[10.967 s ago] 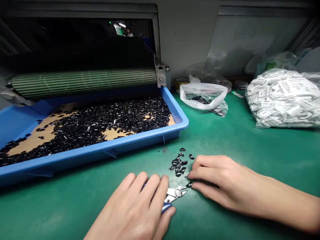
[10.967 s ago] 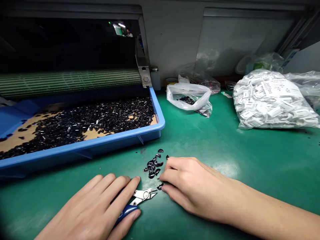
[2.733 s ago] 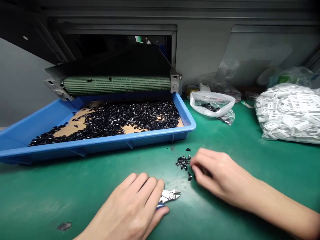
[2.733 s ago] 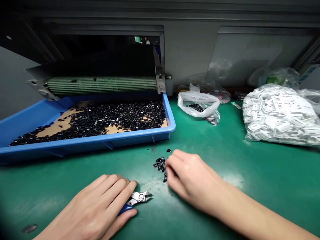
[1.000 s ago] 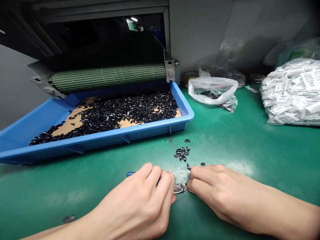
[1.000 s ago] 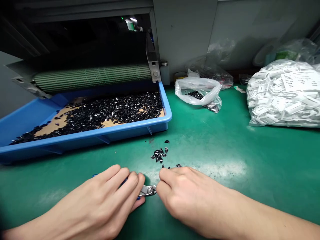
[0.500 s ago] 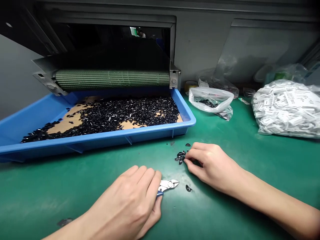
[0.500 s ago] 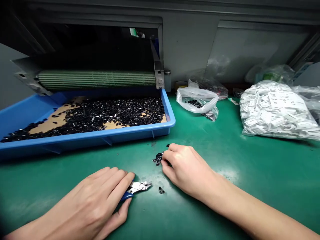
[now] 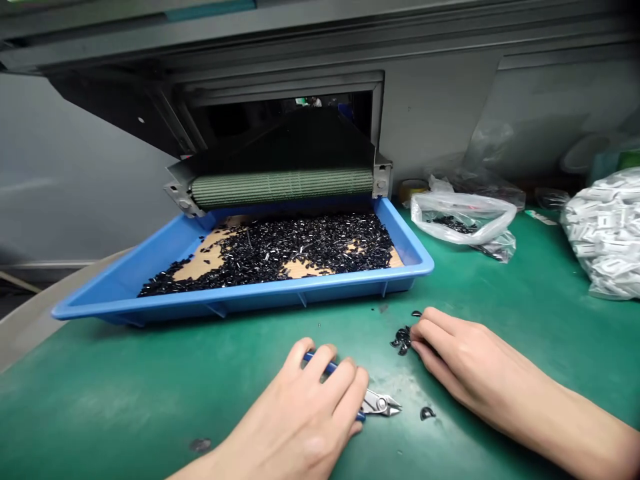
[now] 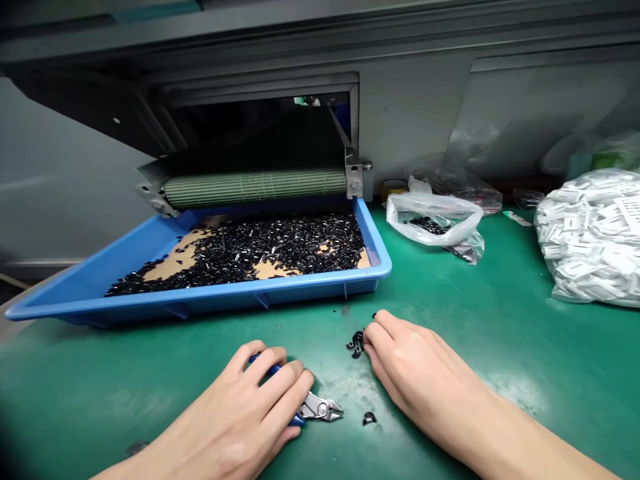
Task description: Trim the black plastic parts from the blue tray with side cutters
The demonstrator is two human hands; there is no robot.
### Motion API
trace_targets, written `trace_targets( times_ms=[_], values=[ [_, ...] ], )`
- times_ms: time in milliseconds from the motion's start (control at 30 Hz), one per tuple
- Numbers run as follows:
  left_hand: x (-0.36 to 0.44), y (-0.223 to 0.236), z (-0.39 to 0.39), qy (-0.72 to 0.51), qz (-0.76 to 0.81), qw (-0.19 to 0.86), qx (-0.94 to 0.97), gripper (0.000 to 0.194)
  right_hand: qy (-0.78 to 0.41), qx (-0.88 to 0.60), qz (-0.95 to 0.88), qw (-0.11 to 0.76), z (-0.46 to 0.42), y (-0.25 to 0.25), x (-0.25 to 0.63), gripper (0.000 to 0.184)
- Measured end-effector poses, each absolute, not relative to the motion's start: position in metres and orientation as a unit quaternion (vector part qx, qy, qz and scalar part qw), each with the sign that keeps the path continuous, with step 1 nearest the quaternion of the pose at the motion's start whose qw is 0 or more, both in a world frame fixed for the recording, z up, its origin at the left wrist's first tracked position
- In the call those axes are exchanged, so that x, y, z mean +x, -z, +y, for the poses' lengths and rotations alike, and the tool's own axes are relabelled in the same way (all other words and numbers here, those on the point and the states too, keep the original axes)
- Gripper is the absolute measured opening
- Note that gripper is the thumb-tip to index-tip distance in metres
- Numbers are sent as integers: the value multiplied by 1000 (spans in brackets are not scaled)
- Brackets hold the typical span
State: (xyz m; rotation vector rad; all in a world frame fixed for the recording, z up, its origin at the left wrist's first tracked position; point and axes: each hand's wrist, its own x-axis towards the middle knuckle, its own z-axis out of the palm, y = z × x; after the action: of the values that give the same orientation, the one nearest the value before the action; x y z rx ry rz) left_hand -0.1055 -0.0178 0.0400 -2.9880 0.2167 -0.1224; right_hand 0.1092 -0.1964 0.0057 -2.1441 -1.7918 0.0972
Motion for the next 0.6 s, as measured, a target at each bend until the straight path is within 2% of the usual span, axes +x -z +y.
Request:
trace_targets(
  times_ms=[200,367,600],
  values=[
    [-107,-35,-16,42,53,62,-996,26,-24,-756,-638,147,-196,-3,110,33],
    [-109,-34,-11,31,58,52,-996,30,-82,-766,-611,182,-197,-4,112,31],
    [-108,-20,1,50,78,26,-995,35,-100,-787,-574,203,-198,-1,113,36]
  ],
)
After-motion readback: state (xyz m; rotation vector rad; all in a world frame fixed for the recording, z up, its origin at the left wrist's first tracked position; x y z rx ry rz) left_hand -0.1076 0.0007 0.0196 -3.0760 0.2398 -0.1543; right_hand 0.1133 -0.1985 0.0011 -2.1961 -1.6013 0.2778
